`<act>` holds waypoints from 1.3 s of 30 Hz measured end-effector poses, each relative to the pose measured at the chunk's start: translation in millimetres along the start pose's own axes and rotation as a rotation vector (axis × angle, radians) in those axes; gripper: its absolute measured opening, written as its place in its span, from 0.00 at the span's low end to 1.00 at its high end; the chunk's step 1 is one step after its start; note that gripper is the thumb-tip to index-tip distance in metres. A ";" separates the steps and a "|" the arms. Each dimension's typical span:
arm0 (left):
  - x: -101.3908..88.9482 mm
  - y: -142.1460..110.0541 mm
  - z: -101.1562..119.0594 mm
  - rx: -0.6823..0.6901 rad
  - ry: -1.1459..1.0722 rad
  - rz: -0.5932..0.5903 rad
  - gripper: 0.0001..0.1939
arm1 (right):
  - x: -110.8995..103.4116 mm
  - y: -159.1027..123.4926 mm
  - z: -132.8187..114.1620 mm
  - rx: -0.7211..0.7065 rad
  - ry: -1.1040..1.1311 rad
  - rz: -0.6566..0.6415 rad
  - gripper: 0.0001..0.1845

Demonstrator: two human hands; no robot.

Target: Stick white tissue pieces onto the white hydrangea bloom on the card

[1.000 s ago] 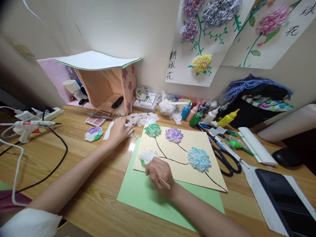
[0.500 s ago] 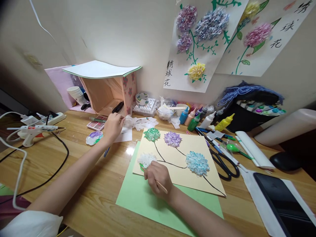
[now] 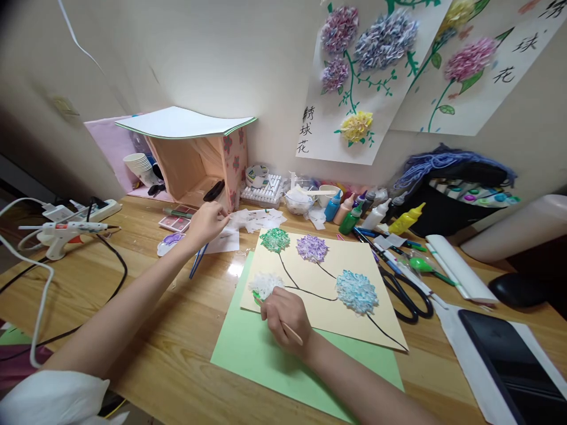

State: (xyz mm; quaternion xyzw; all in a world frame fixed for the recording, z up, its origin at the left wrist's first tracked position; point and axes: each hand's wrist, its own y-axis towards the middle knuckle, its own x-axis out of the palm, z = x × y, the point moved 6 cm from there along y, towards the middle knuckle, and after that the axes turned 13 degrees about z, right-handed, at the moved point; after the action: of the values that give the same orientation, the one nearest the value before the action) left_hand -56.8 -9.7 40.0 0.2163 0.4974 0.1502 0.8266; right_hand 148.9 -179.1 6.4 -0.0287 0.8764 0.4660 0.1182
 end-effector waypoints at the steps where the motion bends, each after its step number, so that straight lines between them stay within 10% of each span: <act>1: 1.3 1.6 0.9 -0.011 -0.012 -0.017 0.06 | -0.3 0.0 -0.5 -0.004 -0.001 0.000 0.18; 15: -28.8 -40.0 19.4 -0.084 -0.335 0.080 0.08 | -3.9 -0.9 3.3 0.060 -0.025 0.028 0.20; 28: 16.9 -132.8 57.7 -0.297 -0.731 -0.796 0.08 | -23.4 -4.4 5.4 0.103 0.059 0.225 0.23; 39: 16.7 -132.9 50.2 -0.199 -0.398 -0.562 0.07 | 0.3 2.5 3.4 -0.007 -0.023 -0.121 0.20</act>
State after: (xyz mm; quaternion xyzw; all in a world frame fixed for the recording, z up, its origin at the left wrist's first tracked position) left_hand -0.2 -126.9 -19.4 0.0145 0.3495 -0.0803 0.9334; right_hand 148.8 -174.9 6.5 -0.0765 0.8701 0.4613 0.1560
